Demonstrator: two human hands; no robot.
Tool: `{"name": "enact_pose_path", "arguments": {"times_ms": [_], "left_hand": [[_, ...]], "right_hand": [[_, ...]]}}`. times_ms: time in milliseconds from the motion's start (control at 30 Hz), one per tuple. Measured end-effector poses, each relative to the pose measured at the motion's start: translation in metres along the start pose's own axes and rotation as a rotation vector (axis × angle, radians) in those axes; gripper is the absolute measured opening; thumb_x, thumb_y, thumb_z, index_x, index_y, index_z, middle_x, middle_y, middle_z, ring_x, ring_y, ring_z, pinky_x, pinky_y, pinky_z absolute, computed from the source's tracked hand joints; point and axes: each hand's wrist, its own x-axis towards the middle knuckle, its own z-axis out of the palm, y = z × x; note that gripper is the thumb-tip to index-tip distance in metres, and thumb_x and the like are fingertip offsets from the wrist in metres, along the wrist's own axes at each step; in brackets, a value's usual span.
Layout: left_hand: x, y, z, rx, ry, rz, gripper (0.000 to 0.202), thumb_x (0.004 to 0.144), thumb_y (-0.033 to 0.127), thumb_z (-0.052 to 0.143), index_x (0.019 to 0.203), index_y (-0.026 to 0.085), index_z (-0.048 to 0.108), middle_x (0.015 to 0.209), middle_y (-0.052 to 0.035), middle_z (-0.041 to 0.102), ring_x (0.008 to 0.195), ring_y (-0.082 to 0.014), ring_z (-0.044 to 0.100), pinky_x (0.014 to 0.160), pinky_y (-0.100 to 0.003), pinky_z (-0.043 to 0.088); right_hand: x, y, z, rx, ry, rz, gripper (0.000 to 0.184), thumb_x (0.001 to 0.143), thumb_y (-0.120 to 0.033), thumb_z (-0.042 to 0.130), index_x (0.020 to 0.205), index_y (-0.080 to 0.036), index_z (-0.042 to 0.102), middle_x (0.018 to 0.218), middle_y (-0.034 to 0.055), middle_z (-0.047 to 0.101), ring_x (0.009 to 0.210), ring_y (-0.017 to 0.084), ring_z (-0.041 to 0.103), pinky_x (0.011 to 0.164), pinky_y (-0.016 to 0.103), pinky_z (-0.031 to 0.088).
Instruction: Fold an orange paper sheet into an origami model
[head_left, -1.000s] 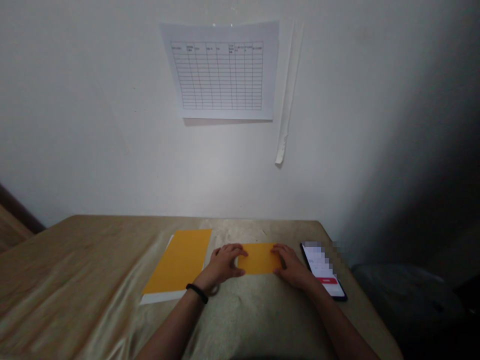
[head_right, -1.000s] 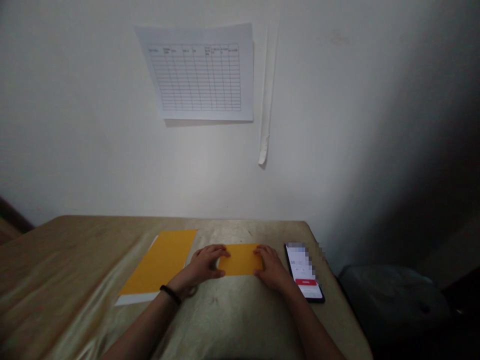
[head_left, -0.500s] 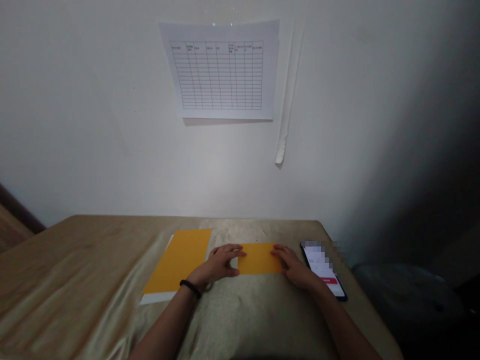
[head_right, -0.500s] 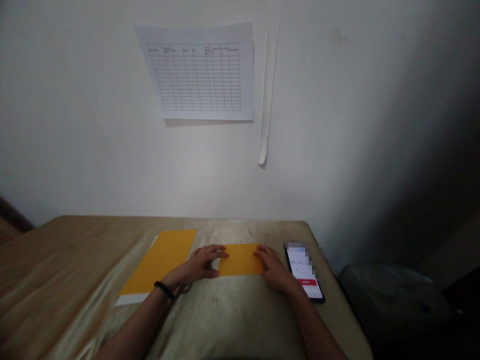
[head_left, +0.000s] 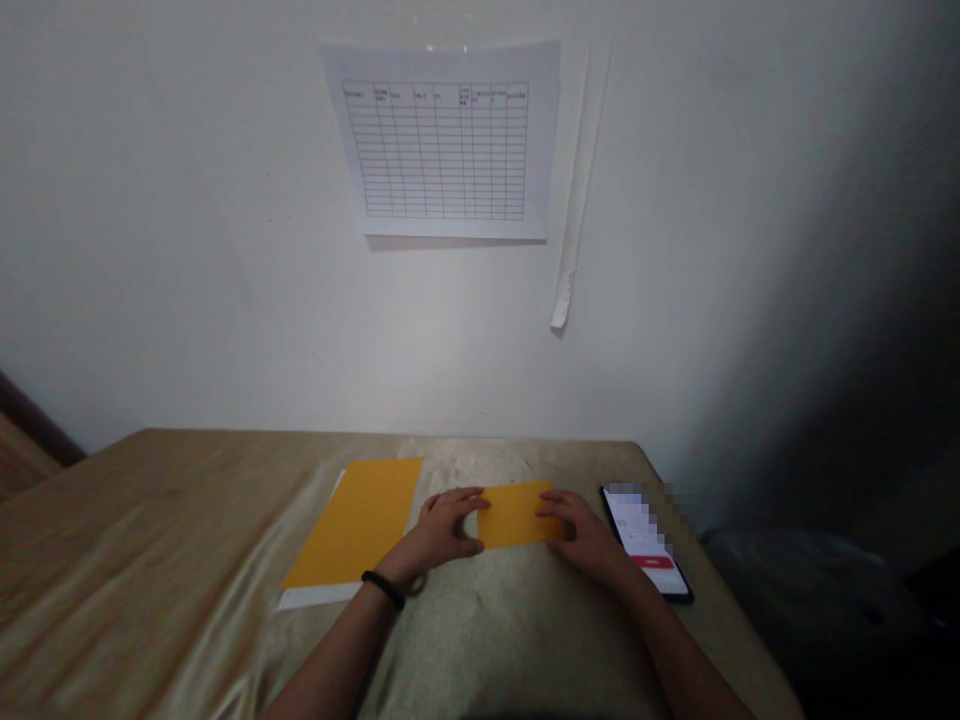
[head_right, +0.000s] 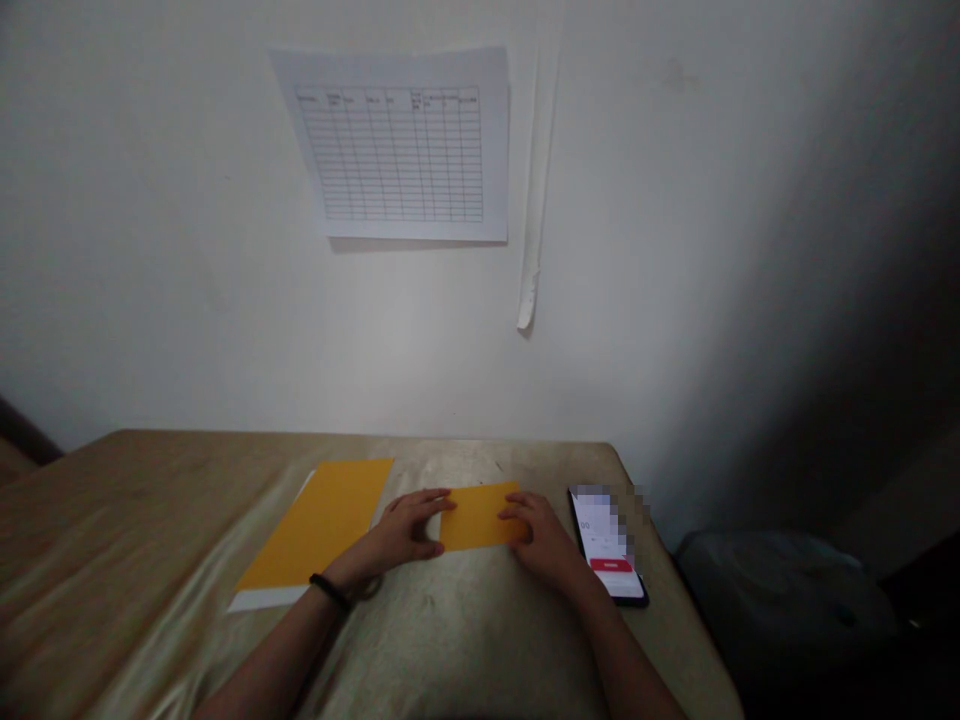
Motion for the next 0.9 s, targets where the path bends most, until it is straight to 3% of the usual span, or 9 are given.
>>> {"name": "enact_pose_path", "arguments": {"times_ms": [100, 200, 333, 433, 633, 833, 900], "left_hand": [[-0.001, 0.008, 0.002, 0.029, -0.005, -0.011, 0.076, 0.074, 0.04, 0.078, 0.143, 0.034, 0.049, 0.159, -0.0071, 0.036, 0.146, -0.0323, 0.03, 0.118, -0.058, 0.016], [-0.001, 0.011, 0.005, 0.067, -0.032, -0.017, 0.078, 0.075, 0.045, 0.077, 0.146, 0.036, 0.045, 0.16, -0.0067, 0.033, 0.148, -0.0343, 0.024, 0.117, -0.064, 0.009], [-0.001, 0.01, 0.01, 0.087, 0.021, 0.026, 0.069, 0.077, 0.056, 0.074, 0.14, 0.037, 0.052, 0.155, -0.0064, 0.043, 0.145, -0.0358, 0.03, 0.116, -0.064, 0.012], [-0.001, 0.009, 0.012, 0.079, 0.104, 0.073, 0.059, 0.08, 0.06, 0.07, 0.132, 0.035, 0.06, 0.143, -0.0067, 0.055, 0.136, -0.0331, 0.042, 0.116, -0.059, 0.021], [0.004, 0.012, 0.012, 0.038, 0.225, 0.158, 0.031, 0.09, 0.044, 0.064, 0.115, 0.027, 0.072, 0.116, -0.0073, 0.067, 0.116, -0.0262, 0.056, 0.105, -0.044, 0.039], [0.006, 0.015, 0.009, 0.017, 0.206, 0.182, 0.019, 0.092, 0.033, 0.061, 0.101, 0.026, 0.076, 0.09, -0.0046, 0.069, 0.096, -0.0222, 0.061, 0.094, -0.038, 0.044], [0.005, 0.015, 0.01, 0.012, 0.195, 0.2, 0.018, 0.091, 0.028, 0.06, 0.1, 0.025, 0.075, 0.094, -0.0051, 0.07, 0.1, -0.0223, 0.061, 0.096, -0.038, 0.044]], "right_hand": [[-0.001, -0.014, 0.002, -0.137, -0.012, 0.015, 0.035, 0.075, -0.021, 0.067, 0.11, -0.026, 0.073, 0.141, 0.0059, 0.049, 0.137, 0.026, 0.037, 0.119, 0.044, 0.027], [-0.001, -0.021, 0.003, -0.212, -0.022, 0.038, 0.032, 0.08, -0.024, 0.065, 0.111, -0.029, 0.073, 0.132, 0.006, 0.054, 0.13, 0.027, 0.043, 0.115, 0.045, 0.031], [0.0, -0.019, 0.003, -0.237, -0.011, 0.054, 0.04, 0.081, -0.014, 0.056, 0.113, -0.03, 0.073, 0.122, 0.0064, 0.058, 0.121, 0.026, 0.049, 0.109, 0.042, 0.036], [0.001, -0.013, 0.004, -0.242, -0.004, 0.046, 0.044, 0.079, -0.008, 0.051, 0.11, -0.029, 0.074, 0.121, 0.0067, 0.058, 0.119, 0.025, 0.05, 0.107, 0.041, 0.037], [0.002, -0.008, 0.007, -0.193, 0.045, -0.002, 0.04, 0.085, -0.007, 0.045, 0.107, -0.024, 0.074, 0.121, 0.0079, 0.06, 0.119, 0.023, 0.052, 0.106, 0.039, 0.038], [0.002, -0.009, 0.009, -0.151, 0.051, 0.0, 0.029, 0.084, -0.016, 0.059, 0.108, -0.024, 0.073, 0.13, 0.0087, 0.06, 0.125, 0.025, 0.051, 0.11, 0.042, 0.036], [0.003, -0.006, 0.012, -0.111, 0.036, -0.01, 0.031, 0.083, -0.013, 0.057, 0.106, -0.024, 0.074, 0.131, 0.0078, 0.061, 0.126, 0.024, 0.052, 0.111, 0.042, 0.036]]}}
